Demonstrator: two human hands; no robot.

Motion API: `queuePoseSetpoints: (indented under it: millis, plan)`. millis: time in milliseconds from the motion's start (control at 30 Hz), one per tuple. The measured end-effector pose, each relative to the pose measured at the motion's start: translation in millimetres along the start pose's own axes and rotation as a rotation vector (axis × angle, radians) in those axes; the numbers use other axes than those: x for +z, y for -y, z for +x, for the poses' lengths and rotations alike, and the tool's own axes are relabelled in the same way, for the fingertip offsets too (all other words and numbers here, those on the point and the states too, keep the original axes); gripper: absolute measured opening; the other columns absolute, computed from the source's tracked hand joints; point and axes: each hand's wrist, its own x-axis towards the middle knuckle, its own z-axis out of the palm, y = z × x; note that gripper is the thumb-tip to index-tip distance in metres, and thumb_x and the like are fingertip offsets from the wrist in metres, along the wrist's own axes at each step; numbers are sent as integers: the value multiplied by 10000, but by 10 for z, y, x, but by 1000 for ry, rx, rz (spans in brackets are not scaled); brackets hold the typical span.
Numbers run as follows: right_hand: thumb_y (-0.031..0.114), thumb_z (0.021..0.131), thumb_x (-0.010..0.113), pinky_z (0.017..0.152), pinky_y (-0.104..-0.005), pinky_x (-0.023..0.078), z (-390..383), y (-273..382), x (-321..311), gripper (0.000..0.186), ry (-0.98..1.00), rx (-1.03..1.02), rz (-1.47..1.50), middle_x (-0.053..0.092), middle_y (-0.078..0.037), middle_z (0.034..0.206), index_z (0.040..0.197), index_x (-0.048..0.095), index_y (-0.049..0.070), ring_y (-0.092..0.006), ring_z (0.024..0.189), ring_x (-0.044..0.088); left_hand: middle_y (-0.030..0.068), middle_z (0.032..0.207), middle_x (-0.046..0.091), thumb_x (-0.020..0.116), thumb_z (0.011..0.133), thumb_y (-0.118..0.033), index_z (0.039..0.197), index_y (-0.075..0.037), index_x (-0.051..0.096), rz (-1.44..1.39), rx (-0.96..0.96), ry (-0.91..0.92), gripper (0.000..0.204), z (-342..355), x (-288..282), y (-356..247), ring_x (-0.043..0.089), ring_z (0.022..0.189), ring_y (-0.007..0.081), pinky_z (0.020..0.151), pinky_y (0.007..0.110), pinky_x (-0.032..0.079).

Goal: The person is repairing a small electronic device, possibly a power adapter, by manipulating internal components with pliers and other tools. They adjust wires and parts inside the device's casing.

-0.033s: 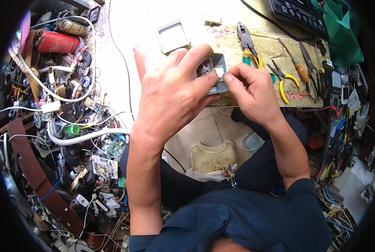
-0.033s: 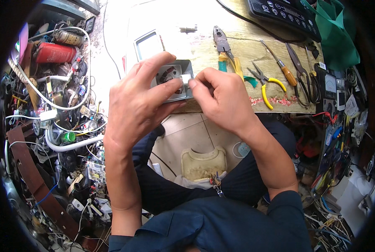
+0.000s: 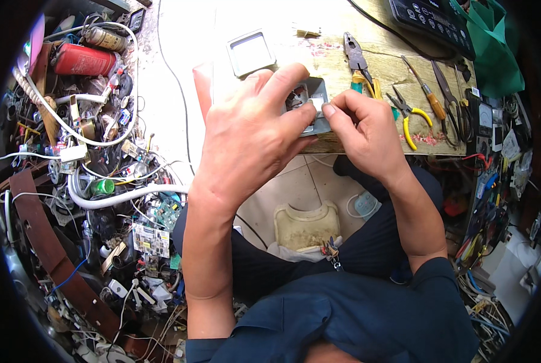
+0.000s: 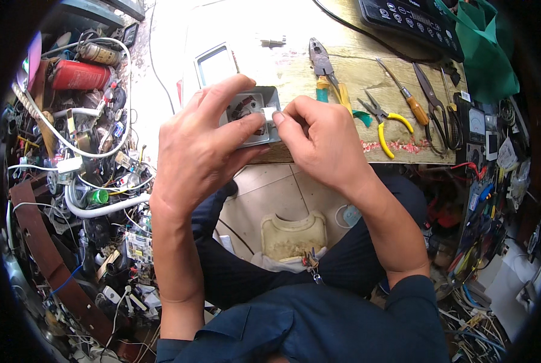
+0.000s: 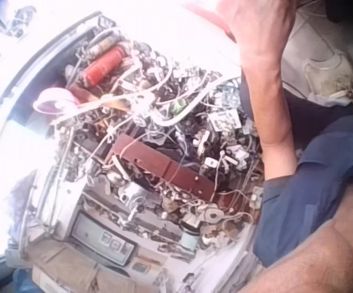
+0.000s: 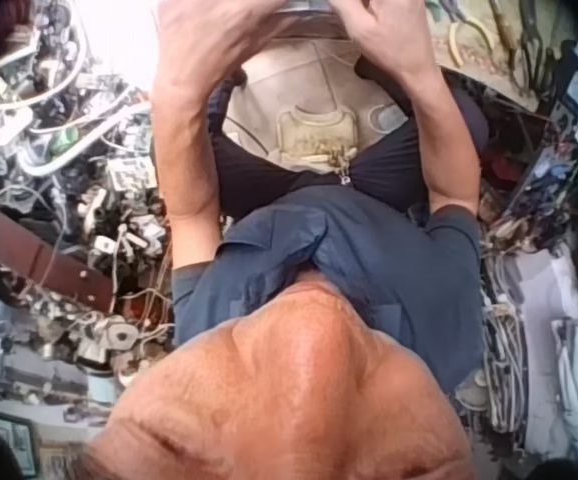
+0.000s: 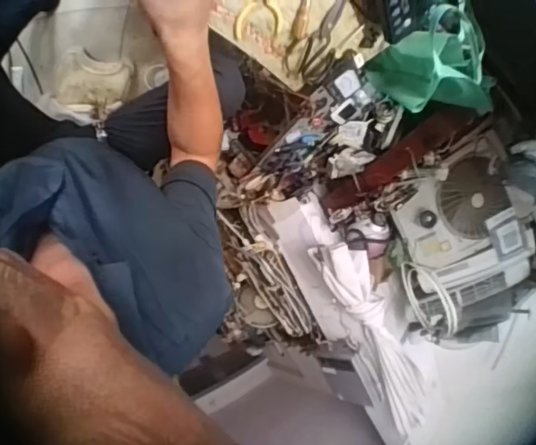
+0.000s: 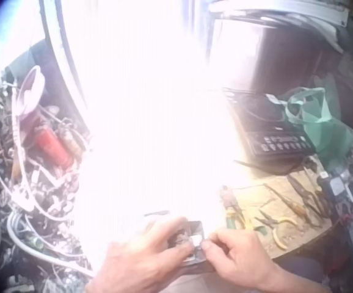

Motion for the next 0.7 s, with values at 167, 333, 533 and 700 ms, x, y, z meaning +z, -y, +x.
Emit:
queuePoseSetpoints:
  millis: [167, 333, 533, 700]
  plan:
    - [153, 995, 753, 546, -372, 472, 78, 66, -1, 247, 18, 70, -65, 655, -138, 640, 838, 701, -31, -177, 536, 612, 22, 1431, 678, 932, 755, -303, 1092, -198, 782, 17, -19, 0, 384, -27, 2, -4, 719, 1207, 278, 1022, 565, 534]
    - [171, 977, 731, 576, -434, 491, 136, 98, -15, 262, 34, 74, -145, 634, -203, 642, 820, 688, -35, -290, 551, 644, 5, 1437, 663, 925, 765, -332, 1099, -212, 772, 2, -23, -2, 386, -36, 55, 10, 705, 1213, 254, 1066, 664, 453]
    - [149, 940, 707, 604, -478, 504, 171, 89, 22, 232, 1, -19, -208, 639, -236, 662, 812, 684, -42, -391, 593, 650, 4, 1430, 649, 926, 751, -308, 1093, -197, 769, 21, -12, -14, 392, -44, 80, 25, 697, 1186, 251, 1044, 613, 467]
    - [136, 927, 704, 590, -471, 496, 165, 108, 46, 223, -22, -12, -205, 636, -235, 659, 798, 680, -44, -371, 575, 640, 18, 1399, 649, 918, 754, -309, 1087, -185, 767, 0, -31, -27, 385, -55, 139, 25, 697, 1176, 249, 1022, 579, 491]
